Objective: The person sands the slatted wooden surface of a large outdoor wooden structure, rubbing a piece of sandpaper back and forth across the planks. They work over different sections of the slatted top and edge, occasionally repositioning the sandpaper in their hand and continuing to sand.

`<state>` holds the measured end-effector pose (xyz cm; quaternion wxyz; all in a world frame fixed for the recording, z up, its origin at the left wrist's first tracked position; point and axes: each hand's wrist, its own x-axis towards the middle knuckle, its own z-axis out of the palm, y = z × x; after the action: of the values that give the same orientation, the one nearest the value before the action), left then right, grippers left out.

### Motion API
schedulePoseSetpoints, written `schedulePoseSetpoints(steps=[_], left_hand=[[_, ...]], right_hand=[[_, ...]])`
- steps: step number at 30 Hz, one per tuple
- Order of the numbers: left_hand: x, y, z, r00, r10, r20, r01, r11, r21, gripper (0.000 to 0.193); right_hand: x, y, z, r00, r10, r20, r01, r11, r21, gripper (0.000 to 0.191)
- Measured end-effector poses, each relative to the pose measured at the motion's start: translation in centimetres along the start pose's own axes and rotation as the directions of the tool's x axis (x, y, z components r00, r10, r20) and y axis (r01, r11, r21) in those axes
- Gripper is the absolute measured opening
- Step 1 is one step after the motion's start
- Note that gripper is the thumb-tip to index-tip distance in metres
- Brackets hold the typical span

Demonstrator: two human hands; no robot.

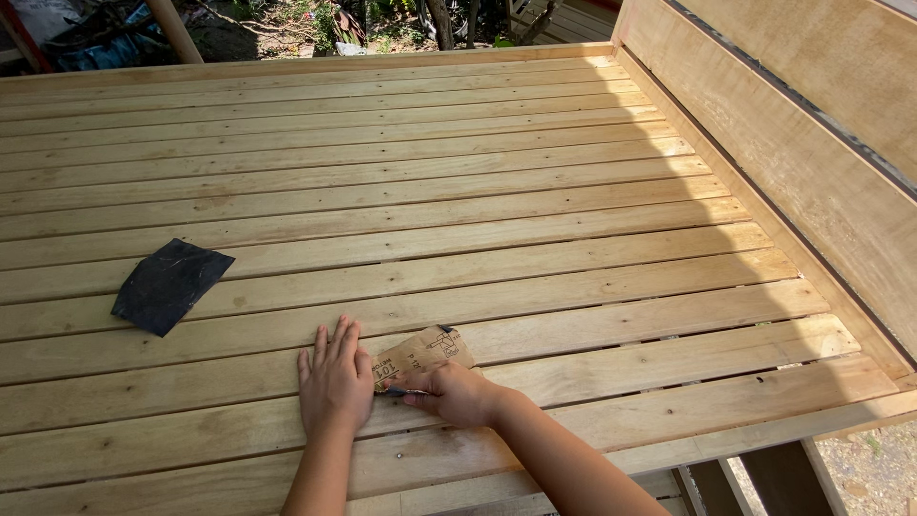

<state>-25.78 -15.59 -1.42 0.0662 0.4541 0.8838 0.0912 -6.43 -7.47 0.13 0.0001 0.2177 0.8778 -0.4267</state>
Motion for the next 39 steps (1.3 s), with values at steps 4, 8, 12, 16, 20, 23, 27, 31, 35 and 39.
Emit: schedulePoseSetpoints(steps=[4, 8, 12, 16, 20, 23, 27, 31, 35, 39], left_hand=[[0.0, -0.4, 0.1, 1.0, 0.02, 0.004, -0.02, 1.0, 0.022, 0.058], [0.0, -0.3, 0.3, 1.0, 0.006, 0.021, -0.007, 0.999, 0.054, 0.058], [0.0, 0.0, 0.3, 1.0, 0.011, 0.0, -0.01, 0.996, 0.093, 0.059], [0.1, 0.1, 0.6, 1.0, 0.012, -0.019, -0.01, 0.996, 0.087, 0.058], [0.1, -0.3, 0.9, 0.999, 0.018, -0.038, -0.015, 0.997, 0.078, 0.058], [0.2, -0.9, 1.0, 0.998, 0.0, -0.062, -0.001, 1.0, -0.022, 0.055], [0.3, -1.1, 1.1, 0.999, -0.001, -0.032, 0.0, 1.0, -0.02, 0.057], [0.1, -0.8, 1.0, 1.0, 0.001, 0.003, -0.001, 0.997, 0.073, 0.059], [0.0, -0.3, 0.6, 0.999, -0.001, 0.035, -0.003, 0.992, 0.129, 0.061], [0.0, 0.7, 0.4, 0.997, -0.003, 0.077, -0.01, 0.986, 0.169, 0.062]], right_hand=[[-4.5, 3.7, -4.0, 0.944, 0.325, 0.05, -0.329, 0.936, 0.123, 0.045], [-14.8, 11.4, -11.1, 0.788, 0.608, -0.095, -0.555, 0.768, 0.319, 0.041], [-20.0, 15.7, -14.3, 0.709, 0.676, -0.199, -0.561, 0.712, 0.422, 0.036], [-15.2, 11.9, -10.9, 0.791, 0.6, -0.119, -0.558, 0.788, 0.262, 0.041], [-4.6, 3.6, -3.8, 0.959, 0.282, -0.001, -0.278, 0.947, 0.16, 0.042], [0.7, -0.3, 0.5, 0.977, 0.213, -0.02, -0.213, 0.977, -0.003, 0.042], [-1.6, 1.8, -1.1, 0.978, 0.199, -0.053, -0.196, 0.978, 0.066, 0.045], [-11.3, 9.2, -8.2, 0.82, 0.562, -0.108, -0.506, 0.8, 0.322, 0.053], [-20.6, 15.5, -14.1, 0.617, 0.75, -0.238, -0.572, 0.635, 0.519, 0.045], [-18.6, 14.7, -12.4, 0.72, 0.661, -0.21, -0.521, 0.715, 0.465, 0.044]])
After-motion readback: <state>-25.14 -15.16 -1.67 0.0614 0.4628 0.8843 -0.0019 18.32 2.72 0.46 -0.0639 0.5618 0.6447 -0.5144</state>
